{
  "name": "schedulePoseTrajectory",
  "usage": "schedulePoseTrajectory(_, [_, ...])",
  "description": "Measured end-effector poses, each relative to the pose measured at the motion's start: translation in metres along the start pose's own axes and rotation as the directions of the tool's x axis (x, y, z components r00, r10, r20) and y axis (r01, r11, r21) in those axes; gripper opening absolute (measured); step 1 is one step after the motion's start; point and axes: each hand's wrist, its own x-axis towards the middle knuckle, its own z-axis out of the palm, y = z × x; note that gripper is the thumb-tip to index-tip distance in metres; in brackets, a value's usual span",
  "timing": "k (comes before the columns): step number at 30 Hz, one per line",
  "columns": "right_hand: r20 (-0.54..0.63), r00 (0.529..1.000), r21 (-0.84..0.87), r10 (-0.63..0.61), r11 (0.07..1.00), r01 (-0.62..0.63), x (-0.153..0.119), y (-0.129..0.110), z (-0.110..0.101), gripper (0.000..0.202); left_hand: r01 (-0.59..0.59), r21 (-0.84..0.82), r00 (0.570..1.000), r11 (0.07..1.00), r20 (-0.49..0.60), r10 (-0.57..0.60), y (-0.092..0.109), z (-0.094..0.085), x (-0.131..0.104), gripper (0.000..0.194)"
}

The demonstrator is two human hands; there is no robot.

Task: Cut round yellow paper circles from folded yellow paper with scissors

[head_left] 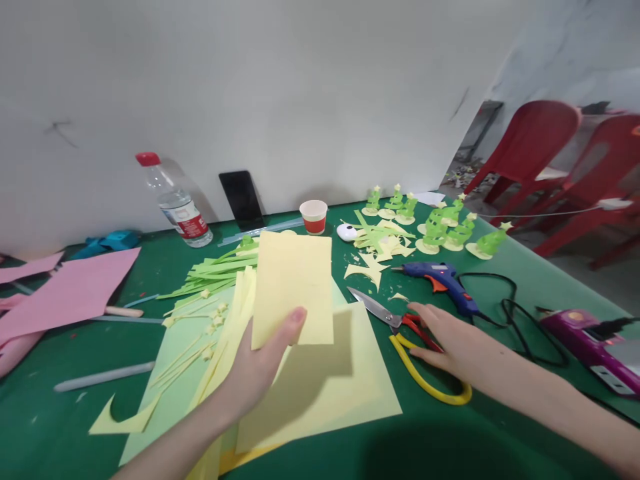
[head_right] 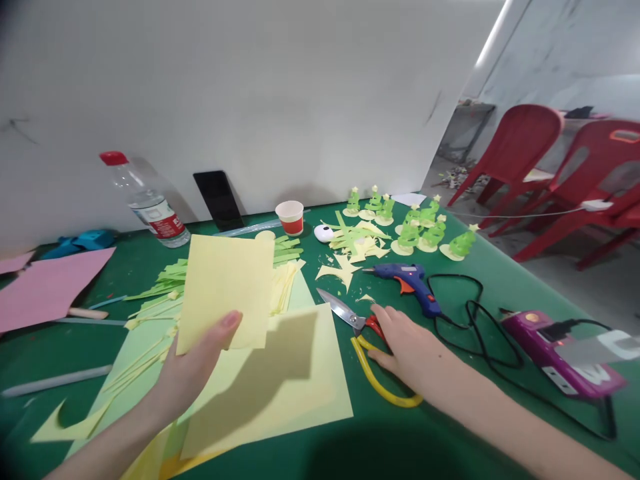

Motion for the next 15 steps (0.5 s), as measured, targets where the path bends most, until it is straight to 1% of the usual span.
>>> schedulePoseTrajectory(1, [0.013, 1.000, -0.038, 0.014, 0.999, -0.013, -0.001, 0.008, 0.006, 0.052, 0.010, -0.004, 1.000, 1.000, -0.011, -0.010, -0.002, 0.000, 0.002, 0.038])
schedulePoseTrajectory(3, [0.050, 0.998, -0.088, 0.026, 0.996, -0.021, -0.003, 0.014, 0.013, 0.056, 0.009, -0.009, 1.000, 1.000, -0.002, -0.009, -0.006, 0.001, 0.005, 0.032])
schedulePoseTrajectory(6, [0.092, 0.993, -0.142, 0.068, 0.988, -0.055, 0.000, 0.008, 0.013, 0.067, -0.023, -0.019, 0.999, 1.000, 0.024, 0.024, -0.008, 0.002, 0.008, 0.027])
schedulePoseTrajectory(9, [0.126, 0.980, -0.160, 0.153, 0.978, -0.132, 0.003, -0.005, 0.005, 0.074, -0.044, -0.044, 0.999, 0.998, 0.011, 0.045, -0.008, 0.003, 0.007, 0.028])
schedulePoseTrajectory(12, [0.199, 0.962, -0.096, 0.186, 0.981, -0.170, 0.002, -0.010, -0.008, 0.069, -0.055, -0.086, 0.998, 0.995, 0.003, 0.056, -0.006, 0.001, 0.004, 0.025])
schedulePoseTrajectory(14, [0.240, 0.956, -0.037, 0.171, 0.985, -0.167, -0.002, -0.009, -0.016, 0.059, -0.062, -0.142, 0.998, 0.988, -0.012, 0.061, -0.002, -0.003, 0.000, 0.024])
schedulePoseTrajectory(15, [0.249, 0.956, 0.019, 0.152, 0.987, -0.162, -0.005, -0.009, -0.020, 0.053, -0.061, -0.174, 0.998, 0.983, -0.024, 0.058, 0.001, -0.005, -0.002, 0.025])
